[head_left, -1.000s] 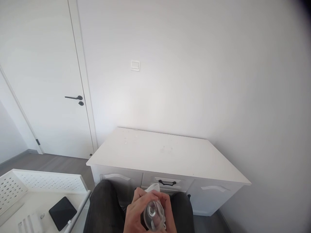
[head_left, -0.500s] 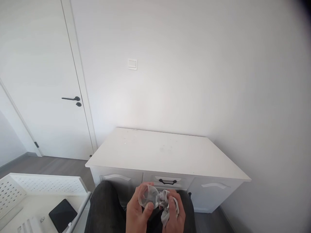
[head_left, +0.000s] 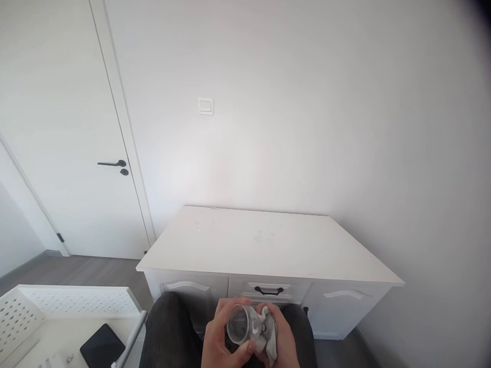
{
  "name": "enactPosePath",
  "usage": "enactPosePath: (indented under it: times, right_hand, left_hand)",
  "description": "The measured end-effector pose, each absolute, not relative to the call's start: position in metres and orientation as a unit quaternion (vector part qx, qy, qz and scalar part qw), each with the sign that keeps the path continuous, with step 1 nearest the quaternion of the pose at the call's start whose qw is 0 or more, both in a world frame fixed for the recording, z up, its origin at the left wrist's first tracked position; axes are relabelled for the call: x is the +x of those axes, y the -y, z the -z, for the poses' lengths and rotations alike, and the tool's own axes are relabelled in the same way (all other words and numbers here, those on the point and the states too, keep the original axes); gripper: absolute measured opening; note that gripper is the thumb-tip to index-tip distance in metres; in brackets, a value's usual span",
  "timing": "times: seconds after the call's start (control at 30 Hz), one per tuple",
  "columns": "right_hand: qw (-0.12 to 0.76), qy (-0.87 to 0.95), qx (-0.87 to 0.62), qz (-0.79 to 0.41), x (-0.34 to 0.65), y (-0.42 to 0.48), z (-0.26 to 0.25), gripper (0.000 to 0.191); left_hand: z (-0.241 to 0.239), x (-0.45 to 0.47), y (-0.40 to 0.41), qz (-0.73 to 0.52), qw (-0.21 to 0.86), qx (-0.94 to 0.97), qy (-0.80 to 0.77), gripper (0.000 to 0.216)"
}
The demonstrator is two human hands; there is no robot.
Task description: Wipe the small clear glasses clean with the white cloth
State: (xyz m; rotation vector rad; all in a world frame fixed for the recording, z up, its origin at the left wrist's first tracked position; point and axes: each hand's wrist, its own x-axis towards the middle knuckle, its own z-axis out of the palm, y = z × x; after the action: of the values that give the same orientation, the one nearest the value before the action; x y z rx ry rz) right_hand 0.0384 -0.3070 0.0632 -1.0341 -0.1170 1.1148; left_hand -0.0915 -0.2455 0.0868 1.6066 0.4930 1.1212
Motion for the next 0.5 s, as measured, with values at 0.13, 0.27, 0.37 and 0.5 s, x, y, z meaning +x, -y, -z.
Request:
enactPosePath:
  times: [0.13, 0.27, 0.37, 0.5]
  right_hand:
    - [0.802, 0.167, -0.543, -0.188, 0.026, 0.317, -0.058, 0.042]
    - [0.814, 0.119, -0.508, -0.255, 0.030, 0.318, -0.065, 0.042]
    - [0.736, 0.004, -0.447, -0.509, 0.040, 0.314, -0.073, 0.037]
    - [0.695, 0.001, -0.444, -0.566, 0.043, 0.314, -0.075, 0.036]
  left_hand:
    - [-0.080, -0.083, 0.257, -0.507, 0.564, 0.602, -0.252, 0.063]
    - [-0.088, -0.080, 0.251, -0.468, 0.602, 0.628, -0.155, 0.065]
    - [-0.095, -0.084, 0.239, -0.407, 0.623, 0.664, -0.076, 0.068]
    - [-0.096, -0.089, 0.232, -0.365, 0.628, 0.685, -0.050, 0.069]
